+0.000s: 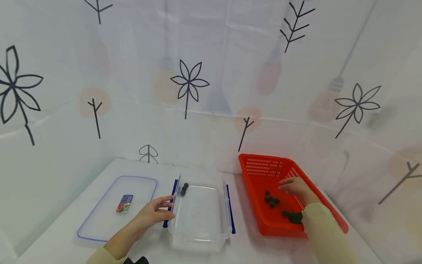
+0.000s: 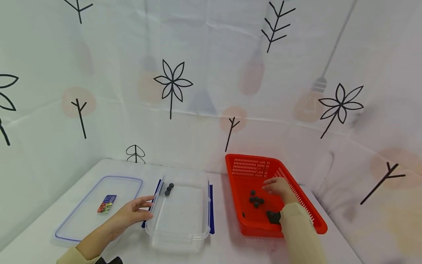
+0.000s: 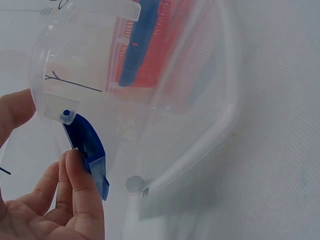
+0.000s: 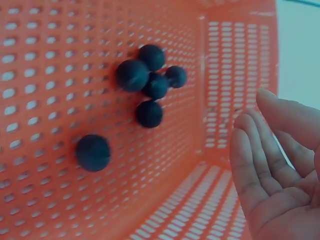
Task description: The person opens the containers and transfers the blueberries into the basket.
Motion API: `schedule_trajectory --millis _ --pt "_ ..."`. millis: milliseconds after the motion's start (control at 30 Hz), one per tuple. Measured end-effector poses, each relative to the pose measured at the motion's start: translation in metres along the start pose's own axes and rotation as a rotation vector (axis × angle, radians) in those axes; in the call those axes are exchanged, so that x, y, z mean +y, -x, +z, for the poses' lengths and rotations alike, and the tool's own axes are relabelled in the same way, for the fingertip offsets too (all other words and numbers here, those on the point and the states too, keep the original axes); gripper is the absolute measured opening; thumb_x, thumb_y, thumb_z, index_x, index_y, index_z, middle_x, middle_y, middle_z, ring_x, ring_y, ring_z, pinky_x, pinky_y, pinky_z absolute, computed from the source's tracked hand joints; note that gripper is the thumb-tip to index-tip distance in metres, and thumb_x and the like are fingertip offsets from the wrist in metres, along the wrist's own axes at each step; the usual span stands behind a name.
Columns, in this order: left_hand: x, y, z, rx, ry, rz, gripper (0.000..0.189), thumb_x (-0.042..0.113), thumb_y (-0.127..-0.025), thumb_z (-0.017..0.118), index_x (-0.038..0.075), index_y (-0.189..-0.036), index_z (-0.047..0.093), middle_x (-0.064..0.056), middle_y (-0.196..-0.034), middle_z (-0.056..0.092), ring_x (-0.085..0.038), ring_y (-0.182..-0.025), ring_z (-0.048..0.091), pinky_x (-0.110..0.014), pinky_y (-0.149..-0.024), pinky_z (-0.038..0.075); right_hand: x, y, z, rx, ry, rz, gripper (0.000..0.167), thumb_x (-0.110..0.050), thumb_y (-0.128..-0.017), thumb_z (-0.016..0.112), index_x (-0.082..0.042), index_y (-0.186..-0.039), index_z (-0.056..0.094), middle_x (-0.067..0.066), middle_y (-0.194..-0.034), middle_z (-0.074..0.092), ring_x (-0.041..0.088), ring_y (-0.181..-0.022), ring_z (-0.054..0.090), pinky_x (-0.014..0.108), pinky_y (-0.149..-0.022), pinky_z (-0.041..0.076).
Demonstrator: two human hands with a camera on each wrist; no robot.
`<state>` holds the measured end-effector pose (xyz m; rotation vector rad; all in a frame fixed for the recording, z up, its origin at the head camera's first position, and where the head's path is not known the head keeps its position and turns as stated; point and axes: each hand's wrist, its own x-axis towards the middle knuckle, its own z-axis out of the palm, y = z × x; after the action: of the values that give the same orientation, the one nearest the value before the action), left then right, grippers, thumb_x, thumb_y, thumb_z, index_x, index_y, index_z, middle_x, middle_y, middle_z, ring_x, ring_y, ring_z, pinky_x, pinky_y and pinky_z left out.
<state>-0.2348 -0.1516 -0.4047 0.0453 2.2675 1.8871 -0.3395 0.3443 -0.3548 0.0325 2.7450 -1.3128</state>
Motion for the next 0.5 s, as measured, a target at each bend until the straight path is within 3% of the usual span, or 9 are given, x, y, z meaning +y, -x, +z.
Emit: schedule_trajectory --millis 333,500 --pt "0.001 0.001 0.002 0.017 -0.001 -0.008 0.065 0.015 -0.077 0.076 0.008 -0.135 0.047 -0.012 -0.123 0.054 -0.023 -0.100 0.055 -0.046 -0.088 0.046 -0.030 -0.003 0.001 0.037 0.044 -0.115 0.045 -0.021 -0.091 0.062 0.008 -0.124 0.053 0.021 -0.117 0.057 0.033 -0.099 0.059 0.046 -0.088 0.047" --pt "0.001 0.001 0.002 0.021 -0.009 -0.010 0.065 0.015 -0.077 0.076 0.008 -0.135 0.047 -0.012 -0.123 0.054 -0.022 -0.099 0.055 -0.046 -0.088 0.047 -0.054 0.000 0.007 0.039 0.024 -0.138 0.044 -0.020 -0.091 0.061 0.007 -0.124 0.053 0.019 -0.115 0.058 0.034 -0.101 0.058 0.048 -0.091 0.045"
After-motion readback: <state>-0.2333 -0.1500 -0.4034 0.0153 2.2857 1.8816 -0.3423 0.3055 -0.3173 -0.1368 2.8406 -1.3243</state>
